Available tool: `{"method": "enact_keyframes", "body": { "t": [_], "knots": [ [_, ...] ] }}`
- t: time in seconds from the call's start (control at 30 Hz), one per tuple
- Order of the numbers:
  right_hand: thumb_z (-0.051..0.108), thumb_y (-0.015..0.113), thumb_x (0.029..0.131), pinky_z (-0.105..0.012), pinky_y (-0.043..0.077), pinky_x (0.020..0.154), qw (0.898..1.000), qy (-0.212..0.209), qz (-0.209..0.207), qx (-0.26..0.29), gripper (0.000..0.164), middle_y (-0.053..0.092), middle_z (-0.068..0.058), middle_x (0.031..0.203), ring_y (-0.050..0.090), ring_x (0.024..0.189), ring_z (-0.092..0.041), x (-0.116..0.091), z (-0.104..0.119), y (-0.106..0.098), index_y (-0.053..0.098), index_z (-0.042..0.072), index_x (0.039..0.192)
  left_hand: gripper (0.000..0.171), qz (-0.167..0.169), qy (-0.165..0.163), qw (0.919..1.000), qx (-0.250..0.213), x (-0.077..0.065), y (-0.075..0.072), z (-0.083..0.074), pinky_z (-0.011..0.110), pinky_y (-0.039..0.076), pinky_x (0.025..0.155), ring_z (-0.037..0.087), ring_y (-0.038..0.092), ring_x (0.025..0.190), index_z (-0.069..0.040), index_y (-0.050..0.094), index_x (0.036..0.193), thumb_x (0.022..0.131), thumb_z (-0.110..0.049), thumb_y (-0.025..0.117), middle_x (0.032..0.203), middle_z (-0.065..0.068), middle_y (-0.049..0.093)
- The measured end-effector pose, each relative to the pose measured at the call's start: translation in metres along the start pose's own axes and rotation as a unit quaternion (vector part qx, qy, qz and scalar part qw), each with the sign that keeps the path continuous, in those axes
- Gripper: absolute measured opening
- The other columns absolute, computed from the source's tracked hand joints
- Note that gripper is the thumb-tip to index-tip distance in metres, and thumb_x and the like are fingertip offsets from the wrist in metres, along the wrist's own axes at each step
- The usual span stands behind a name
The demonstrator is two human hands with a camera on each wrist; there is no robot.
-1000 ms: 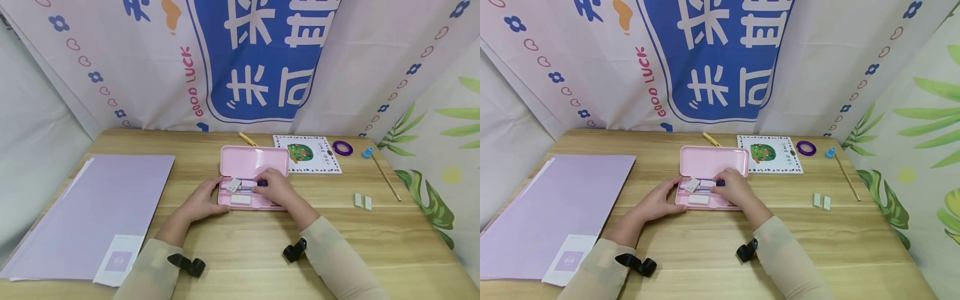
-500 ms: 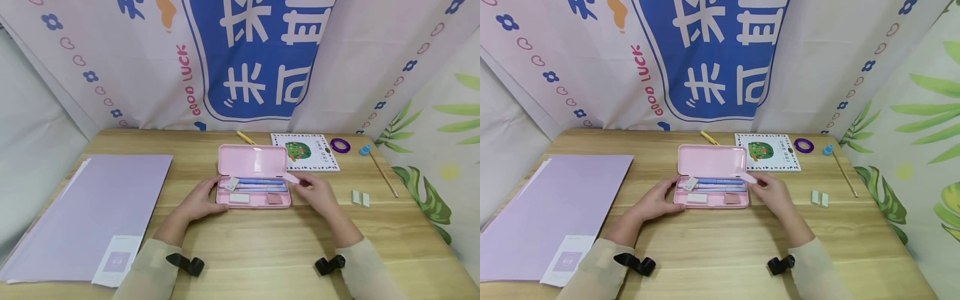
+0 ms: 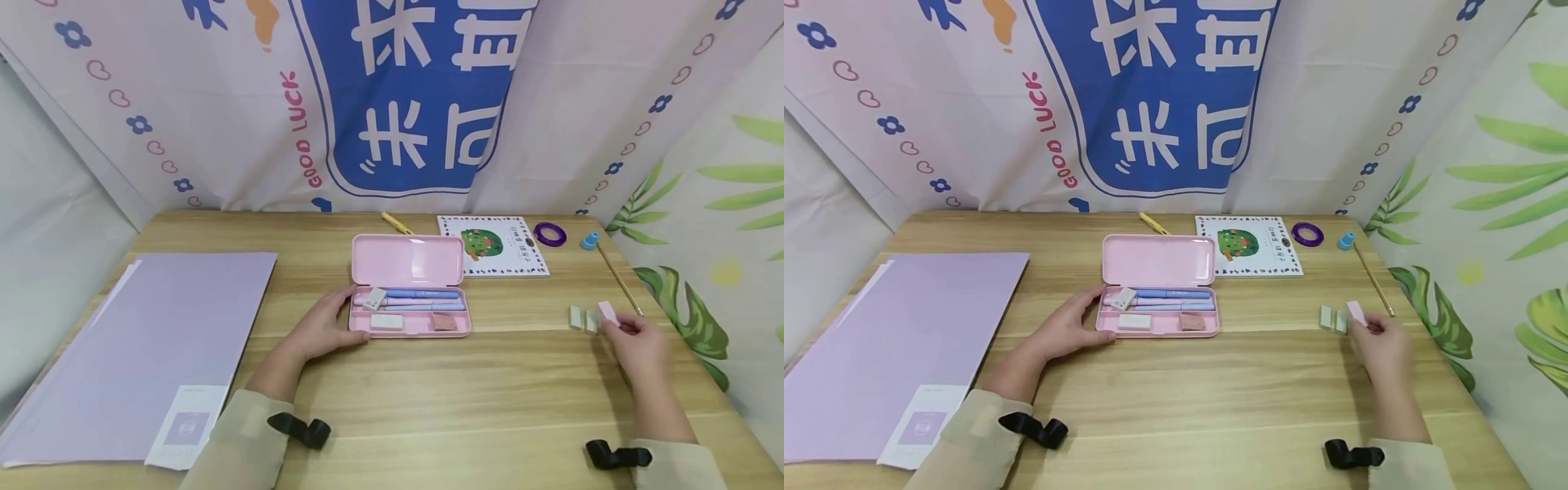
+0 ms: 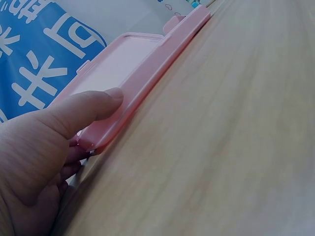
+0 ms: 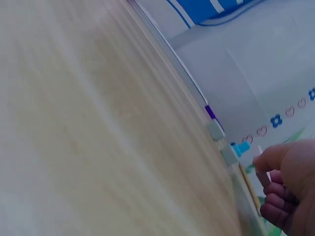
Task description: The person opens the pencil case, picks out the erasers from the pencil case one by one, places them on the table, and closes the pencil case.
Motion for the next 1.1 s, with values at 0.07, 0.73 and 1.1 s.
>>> {"method": "enact_keyframes", "body": {
  "t": [0.07,0.73,1.1],
  "knots": [
    [0.035,0.061,0.093,-0.016,0.042,0.055,1.0,0.013,0.003,-0.018,0.052,0.067,-0.022,0.103,0.05,0.068,0.0,0.002,-0.01,-0.004,0.061,-0.007,0.124,0.101,0.001,-0.001,1.0,0.0,0.001,0.0,0.0,0.055,0.025,0.12,0.038,0.026,0.148,-0.011,0.029,0.154,0.075,-0.045,0.082,0.159,0.018,0.029],
    [0.045,0.049,0.097,-0.053,0.045,0.094,0.993,0.021,0.094,-0.064,0.068,0.047,-0.034,0.138,0.046,0.122,-0.05,-0.001,-0.019,0.005,0.045,-0.008,0.14,0.1,0.003,-0.003,1.0,0.0,-0.001,0.0,-0.001,0.056,0.026,0.119,0.039,0.027,0.147,-0.011,0.03,0.154,0.075,-0.044,0.081,0.159,0.018,0.03],
    [0.034,0.066,0.093,-0.02,0.045,0.073,0.981,-0.184,0.064,-0.004,0.047,0.065,-0.02,0.109,0.057,0.093,-0.02,-0.033,0.083,0.043,0.063,0.002,0.127,0.1,0.002,-0.007,0.9999,-0.007,0.0,0.001,0.001,0.056,0.025,0.119,0.038,0.027,0.147,-0.012,0.031,0.153,0.074,-0.045,0.082,0.159,0.017,0.03]
  ]
}}
Point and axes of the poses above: each hand's wrist, its own x-axis towards the middle knuckle, its own y-axis out of the palm, z = x × y, the point moved 9 cm from there along x, towards the middle knuckle
